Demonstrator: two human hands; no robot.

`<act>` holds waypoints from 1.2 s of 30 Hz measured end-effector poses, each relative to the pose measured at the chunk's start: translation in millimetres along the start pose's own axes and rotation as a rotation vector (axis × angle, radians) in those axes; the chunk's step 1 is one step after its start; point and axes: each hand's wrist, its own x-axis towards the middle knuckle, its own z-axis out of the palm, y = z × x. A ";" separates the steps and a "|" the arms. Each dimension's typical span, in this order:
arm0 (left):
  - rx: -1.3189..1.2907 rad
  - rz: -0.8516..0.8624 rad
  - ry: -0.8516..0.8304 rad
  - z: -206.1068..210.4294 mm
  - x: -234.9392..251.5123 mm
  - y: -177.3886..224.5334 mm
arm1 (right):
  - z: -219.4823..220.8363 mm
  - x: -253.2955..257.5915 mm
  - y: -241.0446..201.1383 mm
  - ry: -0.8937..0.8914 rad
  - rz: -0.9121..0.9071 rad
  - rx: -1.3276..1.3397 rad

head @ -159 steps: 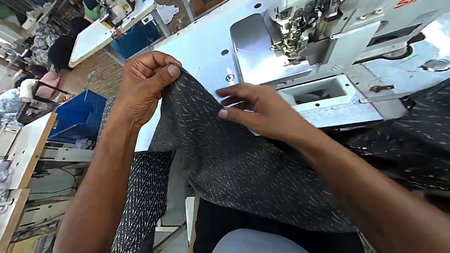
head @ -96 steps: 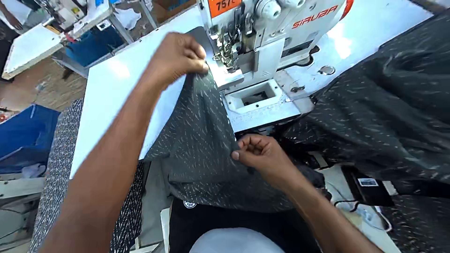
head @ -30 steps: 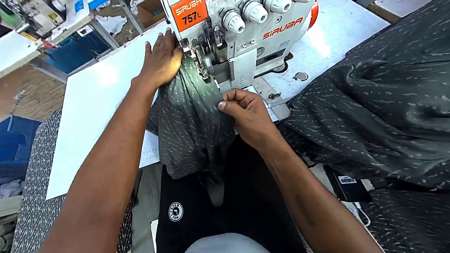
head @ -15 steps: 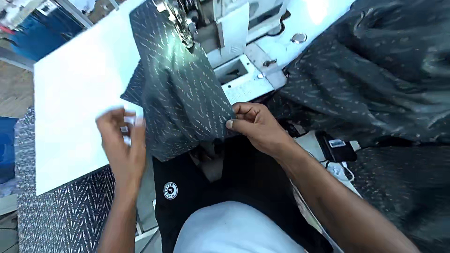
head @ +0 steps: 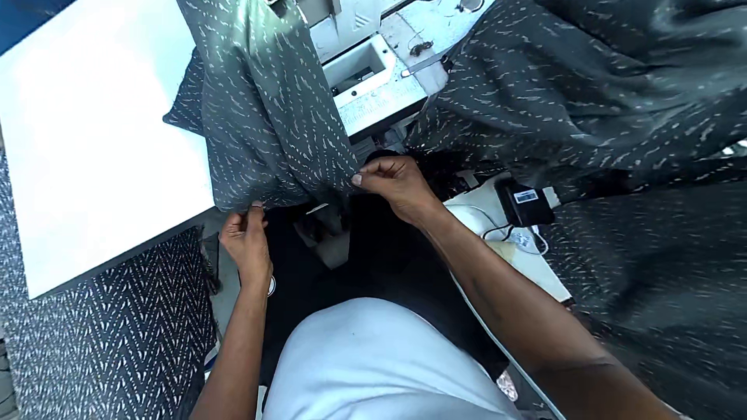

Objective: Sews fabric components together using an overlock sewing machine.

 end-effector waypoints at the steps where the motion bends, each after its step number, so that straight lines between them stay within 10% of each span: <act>1: 0.006 0.025 -0.001 -3.9 -0.8 -0.8 | 0.4 0.8 0.8 0.011 -0.013 -0.001; 13: -0.073 0.199 0.125 -100.0 19.4 36.7 | 1.7 -9.7 -3.9 0.043 -0.022 -0.002; 24: -0.498 -0.049 0.047 -88.5 32.3 81.2 | -7.9 -16.1 -16.4 -0.198 -0.041 0.047; 36: -0.456 0.004 0.025 -93.2 94.9 125.9 | 30.5 22.8 -55.4 -0.034 -0.148 0.053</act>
